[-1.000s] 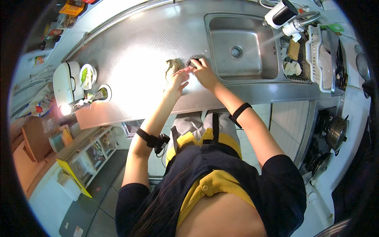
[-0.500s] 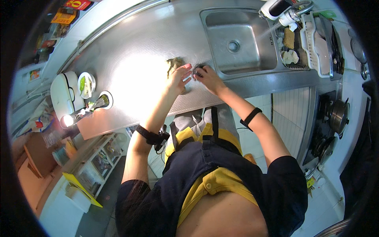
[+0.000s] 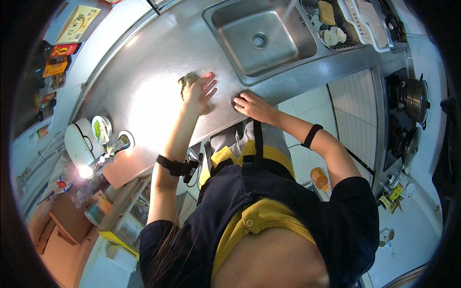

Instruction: The person scrubs the stainless steel sink with a sponge, rinses the sponge under the faucet, and wipes the sink and surrounding countertop with a cloth. The person repeatedly rinses and wrings the cloth, then dries the sink and counter surfaces.

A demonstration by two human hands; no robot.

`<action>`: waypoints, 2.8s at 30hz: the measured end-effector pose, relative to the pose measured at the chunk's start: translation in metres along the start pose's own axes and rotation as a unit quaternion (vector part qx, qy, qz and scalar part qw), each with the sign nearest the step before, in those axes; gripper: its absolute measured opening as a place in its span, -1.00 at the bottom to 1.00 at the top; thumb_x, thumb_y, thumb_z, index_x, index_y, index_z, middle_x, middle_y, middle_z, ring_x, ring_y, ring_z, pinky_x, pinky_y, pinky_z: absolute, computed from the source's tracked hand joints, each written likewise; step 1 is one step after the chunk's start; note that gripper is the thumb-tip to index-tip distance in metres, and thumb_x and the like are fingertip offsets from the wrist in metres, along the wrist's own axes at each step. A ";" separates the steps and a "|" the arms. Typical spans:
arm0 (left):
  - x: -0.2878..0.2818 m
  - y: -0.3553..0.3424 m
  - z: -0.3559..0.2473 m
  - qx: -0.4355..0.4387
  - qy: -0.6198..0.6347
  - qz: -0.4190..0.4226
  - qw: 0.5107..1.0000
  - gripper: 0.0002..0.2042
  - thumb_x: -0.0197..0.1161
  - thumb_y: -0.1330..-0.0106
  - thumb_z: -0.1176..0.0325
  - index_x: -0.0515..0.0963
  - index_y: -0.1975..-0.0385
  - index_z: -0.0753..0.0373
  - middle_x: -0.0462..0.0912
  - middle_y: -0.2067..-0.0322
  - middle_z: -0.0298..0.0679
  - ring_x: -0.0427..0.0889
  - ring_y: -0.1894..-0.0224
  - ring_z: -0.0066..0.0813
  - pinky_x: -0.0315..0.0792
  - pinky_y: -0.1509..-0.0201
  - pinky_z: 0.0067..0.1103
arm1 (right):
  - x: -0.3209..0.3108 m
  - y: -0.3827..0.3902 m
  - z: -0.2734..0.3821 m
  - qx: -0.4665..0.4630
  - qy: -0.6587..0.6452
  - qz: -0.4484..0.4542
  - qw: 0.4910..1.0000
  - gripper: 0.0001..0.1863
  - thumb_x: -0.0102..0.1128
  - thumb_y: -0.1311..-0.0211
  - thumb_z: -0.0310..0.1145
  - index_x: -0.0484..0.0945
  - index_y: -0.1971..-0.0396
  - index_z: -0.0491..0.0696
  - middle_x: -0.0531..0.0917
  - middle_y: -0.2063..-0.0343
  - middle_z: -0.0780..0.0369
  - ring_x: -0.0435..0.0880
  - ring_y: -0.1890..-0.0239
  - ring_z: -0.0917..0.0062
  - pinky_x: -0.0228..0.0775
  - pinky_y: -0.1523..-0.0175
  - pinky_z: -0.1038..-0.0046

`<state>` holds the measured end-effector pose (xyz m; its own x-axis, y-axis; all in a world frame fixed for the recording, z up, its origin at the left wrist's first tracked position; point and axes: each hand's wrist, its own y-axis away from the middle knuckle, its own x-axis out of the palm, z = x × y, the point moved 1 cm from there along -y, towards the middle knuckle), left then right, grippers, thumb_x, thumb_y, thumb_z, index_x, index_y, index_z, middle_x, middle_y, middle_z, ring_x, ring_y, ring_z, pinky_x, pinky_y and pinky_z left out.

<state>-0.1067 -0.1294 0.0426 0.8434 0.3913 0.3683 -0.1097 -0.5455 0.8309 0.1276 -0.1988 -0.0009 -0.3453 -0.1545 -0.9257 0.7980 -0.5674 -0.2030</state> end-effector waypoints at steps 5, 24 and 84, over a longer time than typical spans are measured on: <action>0.027 -0.002 0.010 0.001 -0.038 0.007 0.999 -0.78 0.06 -0.37 0.36 0.53 0.05 0.17 0.56 -0.09 -0.27 0.44 -0.22 -0.34 0.25 -0.36 -0.33 | -0.008 0.034 -0.061 0.115 0.032 0.012 0.993 -0.66 0.12 -0.06 -0.47 0.63 0.11 -0.02 0.49 -0.03 0.21 0.44 0.01 0.29 0.39 -0.14 0.31; 0.084 -0.017 0.047 -0.008 0.068 -0.013 0.998 -0.76 0.04 -0.35 0.40 0.50 0.02 0.18 0.61 -0.01 -0.31 0.51 -0.11 -0.37 0.33 -0.27 -0.34 | -0.067 0.097 -0.221 0.271 -0.040 0.208 0.939 -0.74 0.12 -0.13 -0.53 0.65 0.18 0.00 0.48 -0.03 0.06 0.43 -0.08 0.04 0.29 -0.23 0.12; 0.123 -0.027 0.060 0.023 0.151 -0.038 0.988 -0.66 -0.02 -0.39 0.40 0.43 -0.13 0.25 0.51 -0.17 -0.23 0.40 -0.25 -0.32 0.29 -0.30 -0.35 | -0.069 0.104 -0.346 0.192 0.000 0.178 0.965 -0.81 0.21 -0.04 -0.56 0.69 0.31 -0.09 0.58 0.08 0.06 0.42 -0.11 0.16 0.32 -0.24 0.28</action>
<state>0.0312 -0.1108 0.0405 0.6527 0.6312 0.4189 -0.0220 -0.5370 0.8433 0.4055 0.0323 -0.0687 -0.0829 -0.3944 -0.9152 0.6235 -0.7369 0.2611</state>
